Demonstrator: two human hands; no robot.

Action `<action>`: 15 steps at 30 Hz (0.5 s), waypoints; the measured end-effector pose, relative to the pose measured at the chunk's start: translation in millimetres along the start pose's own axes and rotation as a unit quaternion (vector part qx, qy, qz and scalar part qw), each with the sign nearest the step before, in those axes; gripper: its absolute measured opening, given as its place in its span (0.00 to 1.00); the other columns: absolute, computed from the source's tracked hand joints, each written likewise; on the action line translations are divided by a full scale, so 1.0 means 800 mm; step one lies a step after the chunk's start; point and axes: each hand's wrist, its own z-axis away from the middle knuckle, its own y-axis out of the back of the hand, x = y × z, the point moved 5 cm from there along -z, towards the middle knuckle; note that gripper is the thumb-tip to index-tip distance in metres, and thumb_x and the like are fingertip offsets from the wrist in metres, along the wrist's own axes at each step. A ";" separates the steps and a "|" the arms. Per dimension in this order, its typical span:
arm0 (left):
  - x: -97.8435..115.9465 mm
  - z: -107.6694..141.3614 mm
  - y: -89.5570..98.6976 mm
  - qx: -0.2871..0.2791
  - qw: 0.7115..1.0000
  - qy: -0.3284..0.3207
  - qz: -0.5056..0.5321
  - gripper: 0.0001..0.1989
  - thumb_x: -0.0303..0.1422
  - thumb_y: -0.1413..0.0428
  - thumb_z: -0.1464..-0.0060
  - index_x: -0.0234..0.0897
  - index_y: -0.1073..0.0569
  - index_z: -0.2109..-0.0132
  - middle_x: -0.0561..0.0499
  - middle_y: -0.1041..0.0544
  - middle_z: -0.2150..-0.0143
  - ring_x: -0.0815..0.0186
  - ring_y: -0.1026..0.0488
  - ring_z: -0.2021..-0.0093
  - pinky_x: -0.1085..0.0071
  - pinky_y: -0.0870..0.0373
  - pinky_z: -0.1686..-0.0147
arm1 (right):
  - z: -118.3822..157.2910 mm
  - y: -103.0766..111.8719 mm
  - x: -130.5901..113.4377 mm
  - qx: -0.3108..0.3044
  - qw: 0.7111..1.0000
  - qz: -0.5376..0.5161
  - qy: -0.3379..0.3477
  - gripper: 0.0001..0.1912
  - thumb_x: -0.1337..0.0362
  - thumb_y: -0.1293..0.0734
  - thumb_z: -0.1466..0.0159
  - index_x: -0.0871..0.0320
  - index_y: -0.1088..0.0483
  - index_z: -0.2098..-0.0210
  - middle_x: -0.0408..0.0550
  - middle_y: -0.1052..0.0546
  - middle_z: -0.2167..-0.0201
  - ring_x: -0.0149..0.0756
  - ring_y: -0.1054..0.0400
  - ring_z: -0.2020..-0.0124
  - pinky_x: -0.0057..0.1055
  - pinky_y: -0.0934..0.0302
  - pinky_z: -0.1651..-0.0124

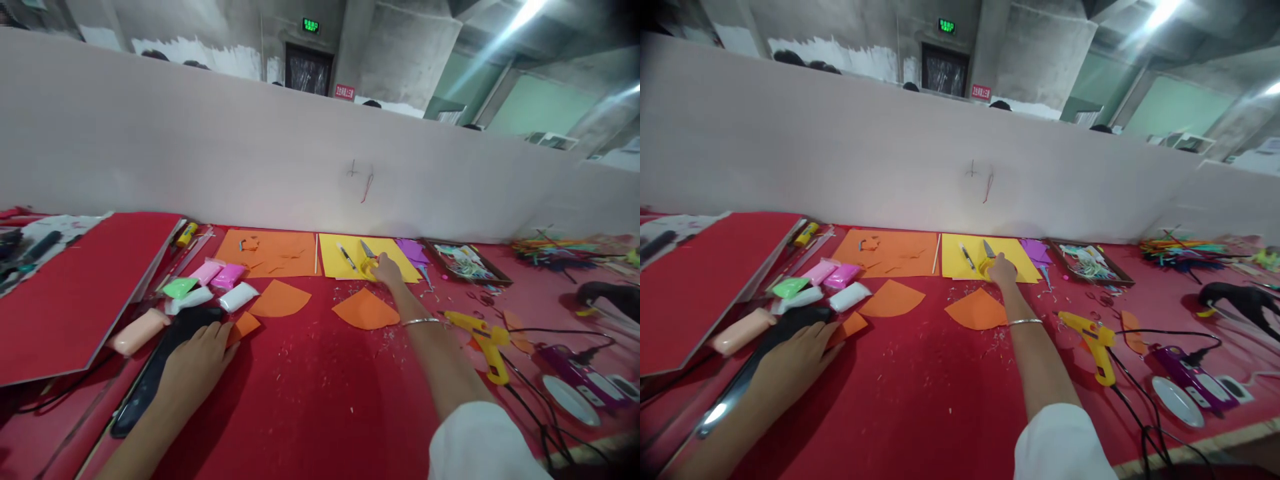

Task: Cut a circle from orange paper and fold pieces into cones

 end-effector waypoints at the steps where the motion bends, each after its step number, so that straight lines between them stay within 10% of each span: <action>1: -0.002 0.000 0.000 0.002 1.000 0.003 0.007 0.18 0.33 0.62 0.41 0.29 0.32 0.54 0.41 0.28 0.63 0.55 0.31 0.60 0.65 0.37 0.70 | 0.001 -0.005 0.001 -0.002 1.000 0.004 -0.002 0.15 0.68 0.38 0.46 0.63 0.38 0.58 0.58 0.29 0.64 0.47 0.34 0.60 0.34 0.43 0.63; 5: -0.005 0.002 -0.001 0.004 1.000 0.008 0.026 0.19 0.38 0.60 0.41 0.31 0.32 0.53 0.41 0.26 0.61 0.54 0.30 0.60 0.65 0.36 0.66 | 0.011 -0.009 -0.003 0.005 1.000 0.007 0.027 0.15 0.68 0.41 0.44 0.67 0.37 0.57 0.66 0.34 0.56 0.51 0.40 0.52 0.39 0.45 0.57; 10: -0.004 0.000 -0.002 -0.016 0.998 0.020 0.062 0.19 0.41 0.58 0.42 0.34 0.34 0.51 0.42 0.26 0.60 0.54 0.29 0.60 0.65 0.36 0.67 | 0.063 0.002 -0.035 -0.051 0.978 -0.022 0.202 0.15 0.65 0.39 0.43 0.58 0.34 0.55 0.51 0.33 0.54 0.37 0.39 0.51 0.31 0.48 0.50; 15: -0.003 0.000 -0.002 -0.032 0.997 0.030 0.057 0.19 0.38 0.59 0.42 0.32 0.34 0.51 0.42 0.26 0.62 0.52 0.29 0.60 0.65 0.37 0.68 | 0.137 -0.010 -0.030 -0.173 0.937 -0.001 0.303 0.36 0.59 0.31 0.52 0.62 0.41 0.45 0.59 0.37 0.48 0.47 0.43 0.47 0.38 0.48 0.48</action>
